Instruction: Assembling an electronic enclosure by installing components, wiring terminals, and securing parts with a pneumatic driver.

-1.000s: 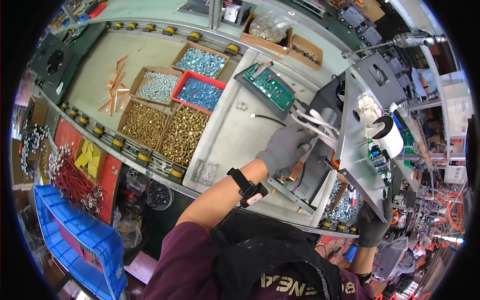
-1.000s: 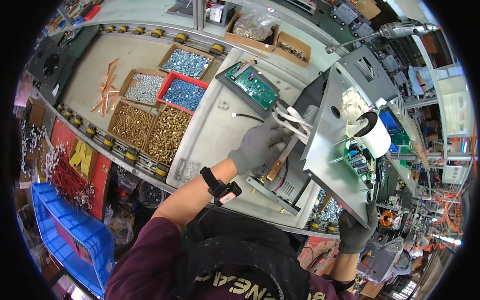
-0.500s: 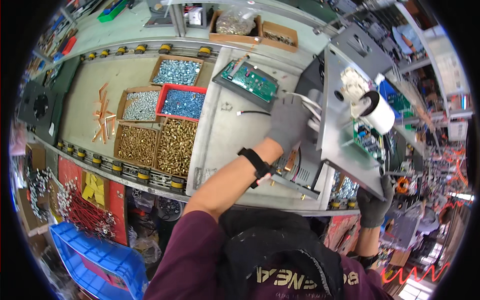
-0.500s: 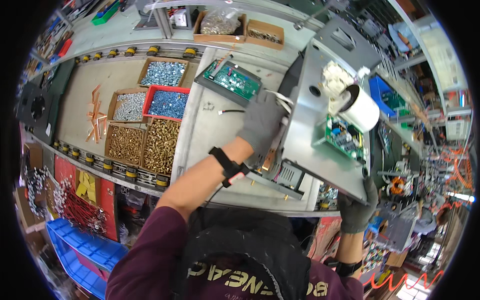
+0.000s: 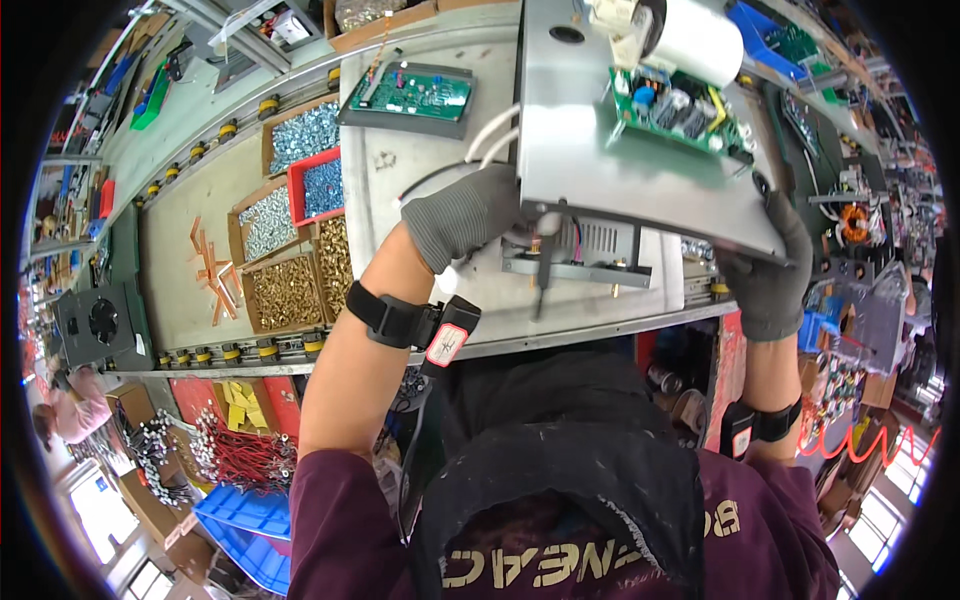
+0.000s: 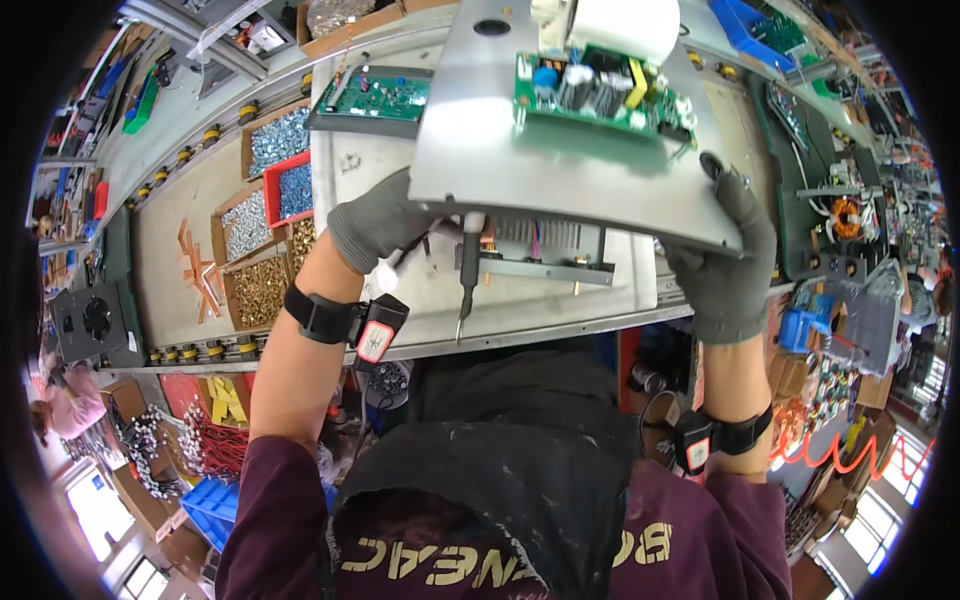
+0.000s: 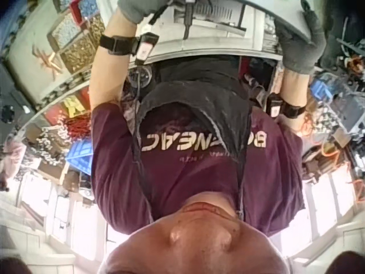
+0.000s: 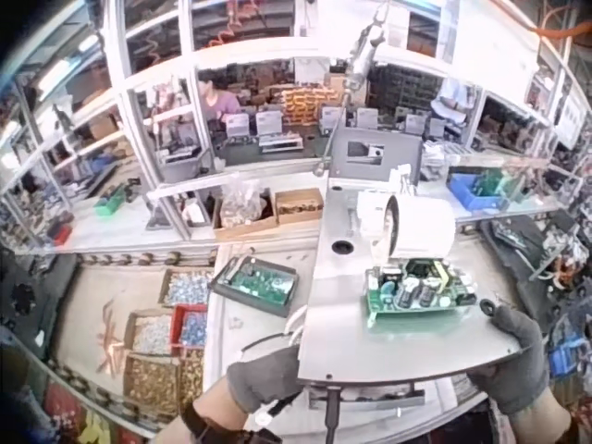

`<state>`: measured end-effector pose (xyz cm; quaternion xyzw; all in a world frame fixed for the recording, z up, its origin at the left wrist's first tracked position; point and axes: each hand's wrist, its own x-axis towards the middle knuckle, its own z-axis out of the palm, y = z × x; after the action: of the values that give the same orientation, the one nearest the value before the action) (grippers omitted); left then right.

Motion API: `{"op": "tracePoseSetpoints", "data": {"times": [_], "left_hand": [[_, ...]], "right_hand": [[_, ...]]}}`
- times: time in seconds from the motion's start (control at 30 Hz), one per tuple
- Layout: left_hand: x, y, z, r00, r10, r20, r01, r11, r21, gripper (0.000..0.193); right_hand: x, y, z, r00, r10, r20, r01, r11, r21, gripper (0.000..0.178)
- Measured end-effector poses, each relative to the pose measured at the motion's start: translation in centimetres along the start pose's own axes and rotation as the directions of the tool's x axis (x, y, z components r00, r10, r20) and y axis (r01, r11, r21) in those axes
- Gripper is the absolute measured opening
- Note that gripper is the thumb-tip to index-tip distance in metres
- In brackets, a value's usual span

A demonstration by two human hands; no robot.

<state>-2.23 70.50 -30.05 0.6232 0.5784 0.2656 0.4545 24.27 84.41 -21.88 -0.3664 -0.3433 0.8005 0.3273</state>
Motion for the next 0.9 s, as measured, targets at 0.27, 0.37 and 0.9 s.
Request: {"op": "tracePoseSetpoints", "data": {"times": [0.27, 0.37, 0.9], "left_hand": [[2.6, -2.5, 11.8, 0.968, -0.172, -0.183, -0.188, -0.014, -0.982, 0.028], [4.3, -1.2, 13.9, 0.875, -0.414, -0.252, -0.294, -0.039, -0.955, 0.030], [9.1, -7.2, 19.5, 0.477, -0.237, -0.846, -0.496, 0.723, -0.482, 0.029]], "right_hand": [[-0.4, 4.8, 0.7, 0.982, 0.080, -0.171, -0.085, 0.996, -0.021, 0.025], [-0.4, 7.6, -1.3, 0.982, 0.130, -0.138, -0.146, 0.983, -0.113, 0.029], [-0.5, 14.1, -9.3, 0.668, -0.136, 0.732, 0.710, -0.178, -0.681, 0.019]]}}
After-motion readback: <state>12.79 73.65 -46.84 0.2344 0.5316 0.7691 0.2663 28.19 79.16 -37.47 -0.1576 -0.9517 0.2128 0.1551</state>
